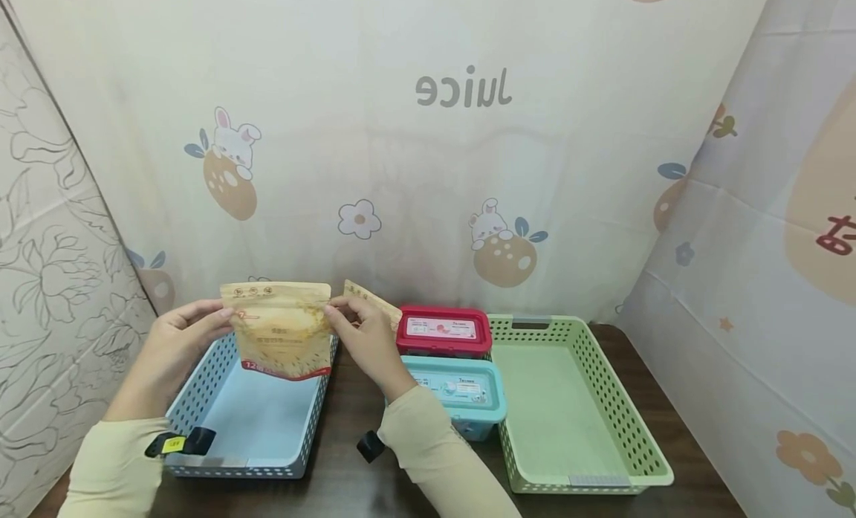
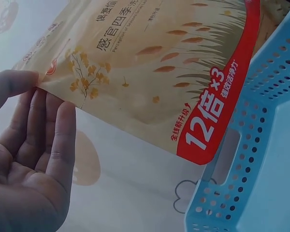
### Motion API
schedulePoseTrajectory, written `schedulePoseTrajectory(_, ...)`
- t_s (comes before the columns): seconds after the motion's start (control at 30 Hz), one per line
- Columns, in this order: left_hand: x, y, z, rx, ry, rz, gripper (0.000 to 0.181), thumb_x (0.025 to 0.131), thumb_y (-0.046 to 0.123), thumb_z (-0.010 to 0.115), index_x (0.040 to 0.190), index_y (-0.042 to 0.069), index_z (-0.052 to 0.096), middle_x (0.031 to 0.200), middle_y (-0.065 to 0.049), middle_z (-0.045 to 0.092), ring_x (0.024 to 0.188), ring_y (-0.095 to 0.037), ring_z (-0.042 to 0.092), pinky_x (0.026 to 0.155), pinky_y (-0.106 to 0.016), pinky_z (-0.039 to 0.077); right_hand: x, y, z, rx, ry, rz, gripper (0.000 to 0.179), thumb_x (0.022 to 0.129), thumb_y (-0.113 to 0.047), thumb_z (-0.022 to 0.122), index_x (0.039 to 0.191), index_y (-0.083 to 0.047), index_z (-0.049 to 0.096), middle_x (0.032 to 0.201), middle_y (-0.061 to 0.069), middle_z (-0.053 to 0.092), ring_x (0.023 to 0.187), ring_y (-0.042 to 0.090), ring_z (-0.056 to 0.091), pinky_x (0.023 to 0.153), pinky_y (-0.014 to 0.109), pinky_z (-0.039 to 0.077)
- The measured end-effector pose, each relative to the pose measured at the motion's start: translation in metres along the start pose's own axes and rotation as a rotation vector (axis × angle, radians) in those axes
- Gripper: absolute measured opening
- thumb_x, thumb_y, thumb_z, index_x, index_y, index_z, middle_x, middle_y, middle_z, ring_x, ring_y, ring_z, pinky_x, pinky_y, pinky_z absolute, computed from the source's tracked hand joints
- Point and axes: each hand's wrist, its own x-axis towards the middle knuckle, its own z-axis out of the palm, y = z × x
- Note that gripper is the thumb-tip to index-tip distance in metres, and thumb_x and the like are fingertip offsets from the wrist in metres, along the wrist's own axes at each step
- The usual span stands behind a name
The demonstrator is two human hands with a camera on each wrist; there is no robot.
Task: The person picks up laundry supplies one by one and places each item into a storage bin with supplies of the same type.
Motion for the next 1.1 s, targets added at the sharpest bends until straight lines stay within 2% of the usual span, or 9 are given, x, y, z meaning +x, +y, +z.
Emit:
schedulePoseTrajectory(0.1, 0.001, -0.003, -0.002, 0.011, 0.011, 0.018, 0.041, 0.099, 0.031, 0.065, 0.125, -0.001, 0.064, 0.108, 0.012, 0.067, 0.100, -0.006, 0.065, 0.102, -0.043, 0.046, 0.002, 0.002, 0.003, 0.002, -0.005, 0.009, 0.022, 0.096, -0.026, 0.070, 0.109, -0.009, 0.073, 0.091, 0.007, 0.067, 0.083, 0.026, 0.068, 0.079, 0.048, 0.059)
schedulePoseTrajectory(0.17, 0.002, -0.004, -0.003, 0.014, 0.017, 0.019, 0.040, 0.099, 0.032, 0.066, 0.123, 0.001, 0.065, 0.107, 0.014, 0.067, 0.101, -0.005, 0.065, 0.098, -0.033, 0.048, 0.004, 0.004, 0.004, 0.007, -0.008, 0.012, 0.022, 0.097, -0.027, 0.070, 0.110, -0.009, 0.073, 0.092, 0.006, 0.066, 0.084, 0.028, 0.069, 0.080, 0.051, 0.059)
schedulePoseTrajectory(0.27, 0.002, -0.005, -0.004, 0.006, 0.026, 0.006, 0.040, 0.098, 0.032, 0.067, 0.124, 0.001, 0.064, 0.107, 0.014, 0.067, 0.100, -0.005, 0.064, 0.090, -0.020, 0.048, 0.006, 0.007, 0.007, -0.004, -0.012, 0.006, 0.022, 0.097, -0.026, 0.069, 0.111, -0.009, 0.073, 0.093, 0.005, 0.066, 0.084, 0.024, 0.067, 0.078, 0.046, 0.060)
schedulePoseTrajectory(0.4, 0.003, -0.006, -0.009, -0.013, 0.055, -0.032, 0.043, 0.096, 0.034, 0.069, 0.127, 0.003, 0.064, 0.107, 0.013, 0.066, 0.099, -0.005, 0.064, 0.085, -0.016, 0.050, 0.010, 0.008, 0.011, -0.004, -0.032, 0.000, 0.023, 0.097, -0.025, 0.069, 0.112, -0.009, 0.072, 0.097, 0.005, 0.065, 0.085, 0.020, 0.064, 0.078, 0.037, 0.060)
schedulePoseTrajectory(0.5, 0.007, -0.007, -0.012, 0.003, 0.077, -0.061, 0.046, 0.095, 0.038, 0.069, 0.128, 0.006, 0.063, 0.108, 0.014, 0.065, 0.099, -0.004, 0.063, 0.089, -0.020, 0.052, 0.013, 0.008, 0.014, -0.007, -0.051, 0.005, 0.024, 0.097, -0.027, 0.069, 0.113, -0.010, 0.072, 0.099, 0.005, 0.064, 0.087, 0.019, 0.064, 0.081, 0.033, 0.059)
schedulePoseTrajectory(0.63, 0.014, -0.012, -0.014, 0.004, 0.082, -0.099, 0.051, 0.095, 0.040, 0.069, 0.132, 0.005, 0.061, 0.108, 0.016, 0.064, 0.102, -0.002, 0.061, 0.106, -0.042, 0.045, 0.019, 0.009, 0.017, -0.029, -0.071, 0.033, 0.023, 0.098, -0.029, 0.068, 0.114, -0.013, 0.071, 0.100, 0.003, 0.064, 0.088, 0.018, 0.063, 0.082, 0.033, 0.059)
schedulePoseTrajectory(0.73, 0.019, -0.015, -0.014, -0.030, 0.087, -0.135, 0.053, 0.095, 0.041, 0.069, 0.133, 0.005, 0.060, 0.109, 0.014, 0.063, 0.102, -0.003, 0.060, 0.110, -0.055, 0.038, 0.024, 0.012, 0.019, -0.051, -0.082, 0.049, 0.023, 0.099, -0.030, 0.066, 0.115, -0.014, 0.070, 0.099, 0.001, 0.065, 0.088, 0.017, 0.063, 0.082, 0.032, 0.059)
schedulePoseTrajectory(0.97, 0.026, -0.023, -0.013, -0.076, 0.059, -0.190, 0.049, 0.094, 0.042, 0.070, 0.132, 0.012, 0.061, 0.121, 0.008, 0.058, 0.114, -0.009, 0.053, 0.113, -0.052, 0.036, 0.033, 0.022, 0.020, -0.170, -0.069, 0.079, 0.022, 0.099, -0.034, 0.065, 0.114, -0.019, 0.071, 0.099, -0.005, 0.067, 0.088, 0.014, 0.063, 0.081, 0.028, 0.057)
schedulePoseTrajectory(1.1, 0.028, -0.026, -0.012, -0.045, 0.046, -0.188, 0.054, 0.095, 0.043, 0.068, 0.135, 0.008, 0.059, 0.128, 0.002, 0.056, 0.115, -0.008, 0.052, 0.109, -0.039, 0.042, 0.036, 0.028, 0.020, -0.196, -0.075, 0.095, 0.020, 0.099, -0.033, 0.065, 0.112, -0.019, 0.071, 0.097, -0.005, 0.067, 0.088, 0.014, 0.063, 0.082, 0.029, 0.057)
